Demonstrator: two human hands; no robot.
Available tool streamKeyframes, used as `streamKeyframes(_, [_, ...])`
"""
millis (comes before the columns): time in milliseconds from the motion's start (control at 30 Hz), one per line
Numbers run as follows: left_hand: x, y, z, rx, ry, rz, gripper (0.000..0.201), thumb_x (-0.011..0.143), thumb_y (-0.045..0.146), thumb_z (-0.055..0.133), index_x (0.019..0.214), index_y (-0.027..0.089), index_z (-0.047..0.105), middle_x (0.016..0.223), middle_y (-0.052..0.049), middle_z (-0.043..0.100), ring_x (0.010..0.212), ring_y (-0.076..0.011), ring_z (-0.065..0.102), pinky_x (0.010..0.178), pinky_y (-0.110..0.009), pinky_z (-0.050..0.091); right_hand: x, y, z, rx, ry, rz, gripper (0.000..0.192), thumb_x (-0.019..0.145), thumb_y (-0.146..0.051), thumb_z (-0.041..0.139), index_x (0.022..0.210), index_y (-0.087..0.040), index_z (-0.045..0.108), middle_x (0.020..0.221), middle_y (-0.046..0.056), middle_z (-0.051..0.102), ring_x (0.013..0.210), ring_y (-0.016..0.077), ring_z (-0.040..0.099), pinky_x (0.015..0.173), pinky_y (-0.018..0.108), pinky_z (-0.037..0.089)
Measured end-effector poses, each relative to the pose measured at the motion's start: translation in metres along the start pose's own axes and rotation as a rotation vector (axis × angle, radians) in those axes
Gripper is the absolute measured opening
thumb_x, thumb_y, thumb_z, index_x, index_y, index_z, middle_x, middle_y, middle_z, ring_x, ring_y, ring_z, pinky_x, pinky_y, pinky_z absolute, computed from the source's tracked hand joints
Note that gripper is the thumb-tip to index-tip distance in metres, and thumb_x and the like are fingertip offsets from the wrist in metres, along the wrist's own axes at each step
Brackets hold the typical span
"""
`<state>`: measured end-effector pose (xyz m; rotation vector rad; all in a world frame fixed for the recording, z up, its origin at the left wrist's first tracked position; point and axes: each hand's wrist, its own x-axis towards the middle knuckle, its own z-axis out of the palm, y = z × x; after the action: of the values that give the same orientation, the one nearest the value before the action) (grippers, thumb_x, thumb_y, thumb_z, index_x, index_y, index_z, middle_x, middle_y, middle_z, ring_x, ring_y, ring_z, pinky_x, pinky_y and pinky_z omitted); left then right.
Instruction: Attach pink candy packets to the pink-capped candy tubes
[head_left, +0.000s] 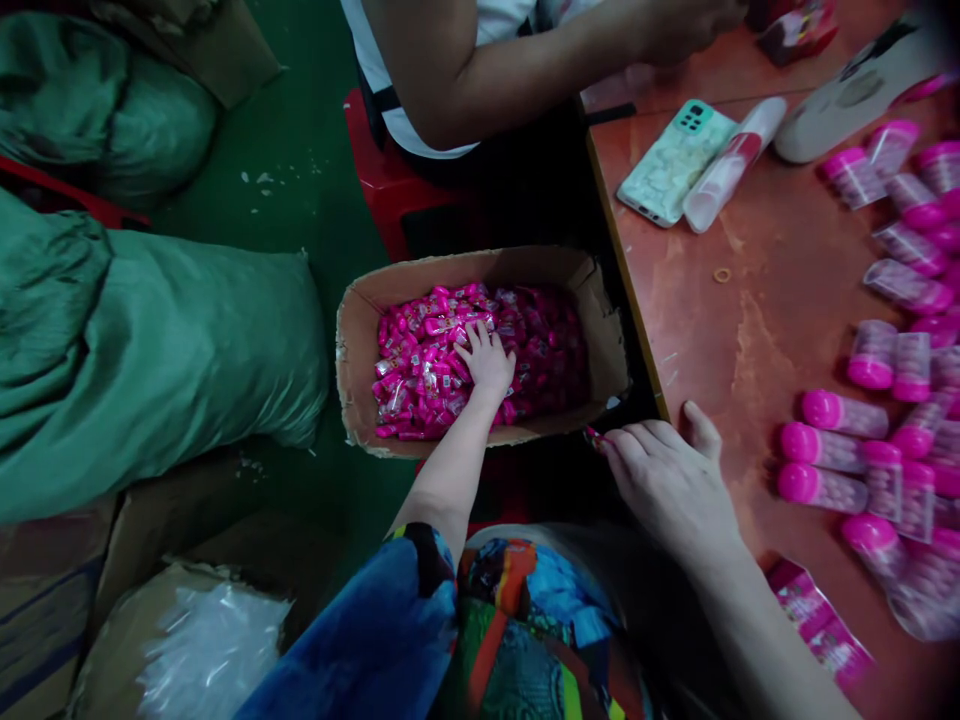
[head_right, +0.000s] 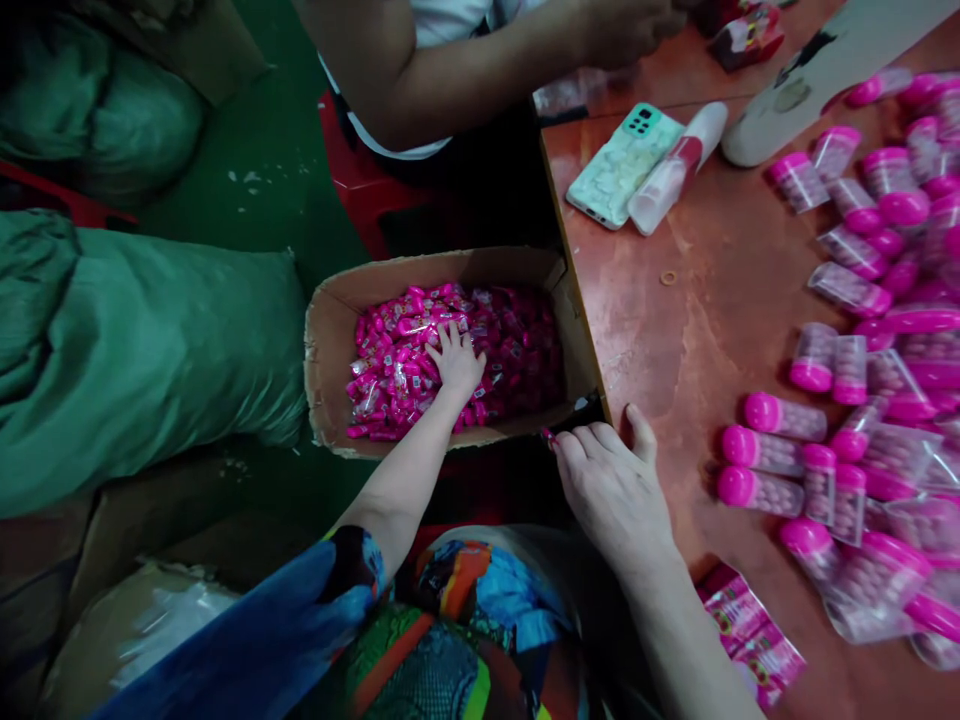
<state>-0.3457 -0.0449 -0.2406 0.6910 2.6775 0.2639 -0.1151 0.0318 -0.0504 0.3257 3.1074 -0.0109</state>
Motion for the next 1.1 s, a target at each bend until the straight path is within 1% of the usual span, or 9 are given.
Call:
streamKeyframes(100, [-0.012, -0.005, -0.012, -0.033, 0.072, 0.005, 0.06, 0.101, 0.048, 0.037, 0.146, 0.013, 0.055, 0.169, -0.016, 0.024, 0.157, -0.0404, 0.008, 0.121, -0.07, 0.007, 0.0, -0.001, 0.0, -0.007, 0.0, 0.007, 0.025, 0.103, -0.023, 0.048, 0.089, -0.02, 0.068, 0.084, 0.003, 0.074, 0.085, 0.021, 0.061, 0.12, 0.056, 0.019])
streamKeyframes(233, [-0.029, -0.042, -0.028, -0.012, 0.17, -0.141, 0.067, 0.102, 0.054, 0.03, 0.143, 0.009, 0.057, 0.167, -0.02, 0.029, 0.156, -0.0413, 0.015, 0.122, -0.068, 0.007, 0.001, -0.002, -0.001, -0.022, -0.008, 0.01, 0.023, 0.103, -0.024, 0.05, 0.09, -0.02, 0.068, 0.083, 0.003, 0.073, 0.086, 0.0207, 0.061, 0.121, 0.056, 0.018])
streamKeyframes(300, [-0.039, -0.065, -0.03, -0.012, 0.144, -0.236, 0.069, 0.1, 0.057, 0.033, 0.143, 0.01, 0.057, 0.165, -0.021, 0.032, 0.153, -0.0435, 0.021, 0.12, -0.07, 0.012, 0.001, -0.002, -0.001, -0.029, -0.011, 0.01, 0.022, 0.103, -0.023, 0.051, 0.089, -0.02, 0.067, 0.083, 0.002, 0.073, 0.086, 0.0202, 0.061, 0.121, 0.055, 0.018])
streamKeyframes(400, [-0.056, -0.09, -0.025, -0.031, 0.096, -0.265, 0.064, 0.099, 0.056, 0.037, 0.145, 0.016, 0.056, 0.158, -0.018, 0.047, 0.144, -0.041, 0.039, 0.119, -0.069, 0.017, 0.001, -0.002, -0.002, -0.044, -0.018, 0.013, 0.021, 0.102, -0.023, 0.052, 0.088, -0.02, 0.067, 0.082, 0.001, 0.073, 0.086, 0.0198, 0.061, 0.121, 0.055, 0.018])
streamKeyframes(500, [-0.072, -0.104, -0.02, -0.023, 0.096, -0.289, 0.06, 0.099, 0.053, 0.039, 0.143, 0.016, 0.058, 0.151, -0.018, 0.054, 0.13, -0.0395, 0.053, 0.118, -0.069, 0.017, 0.002, -0.002, -0.003, -0.059, -0.023, 0.013, 0.021, 0.102, -0.023, 0.052, 0.087, -0.02, 0.067, 0.08, 0.001, 0.072, 0.086, 0.0197, 0.061, 0.121, 0.055, 0.018])
streamKeyframes(633, [-0.082, -0.122, -0.019, -0.035, 0.068, -0.368, 0.047, 0.098, 0.044, 0.045, 0.128, 0.016, 0.068, 0.14, -0.019, 0.062, 0.125, -0.0387, 0.057, 0.117, -0.068, 0.017, 0.003, -0.003, -0.004, -0.078, -0.018, 0.016, 0.023, 0.103, -0.024, 0.051, 0.086, -0.02, 0.067, 0.079, 0.001, 0.072, 0.085, 0.0195, 0.061, 0.121, 0.054, 0.018])
streamKeyframes(833, [-0.078, -0.146, -0.028, -0.093, 0.04, -0.45, 0.032, 0.091, 0.029, 0.056, 0.113, 0.015, 0.074, 0.126, -0.022, 0.069, 0.124, -0.0421, 0.056, 0.113, -0.07, 0.022, 0.003, -0.003, -0.004, -0.083, -0.022, 0.015, 0.023, 0.102, -0.025, 0.052, 0.086, -0.019, 0.067, 0.078, 0.001, 0.071, 0.085, 0.0198, 0.061, 0.121, 0.054, 0.019])
streamKeyframes(967, [-0.056, -0.143, -0.034, -0.169, 0.126, -0.448, 0.039, 0.095, 0.027, 0.049, 0.126, 0.015, 0.068, 0.133, -0.02, 0.065, 0.13, -0.0356, 0.054, 0.113, -0.054, 0.033, 0.003, -0.002, -0.002, -0.086, -0.021, 0.012, 0.022, 0.102, -0.026, 0.053, 0.086, -0.02, 0.067, 0.078, 0.001, 0.071, 0.086, 0.0201, 0.061, 0.121, 0.055, 0.019])
streamKeyframes(1100, [-0.025, -0.136, -0.03, -0.3, 0.131, -0.471, 0.042, 0.096, 0.034, 0.051, 0.128, 0.011, 0.067, 0.127, -0.02, 0.069, 0.118, -0.031, 0.064, 0.102, -0.041, 0.046, 0.002, -0.002, -0.002, -0.09, -0.013, 0.01, 0.023, 0.102, -0.026, 0.053, 0.085, -0.02, 0.067, 0.078, 0.001, 0.071, 0.085, 0.0199, 0.061, 0.12, 0.054, 0.019])
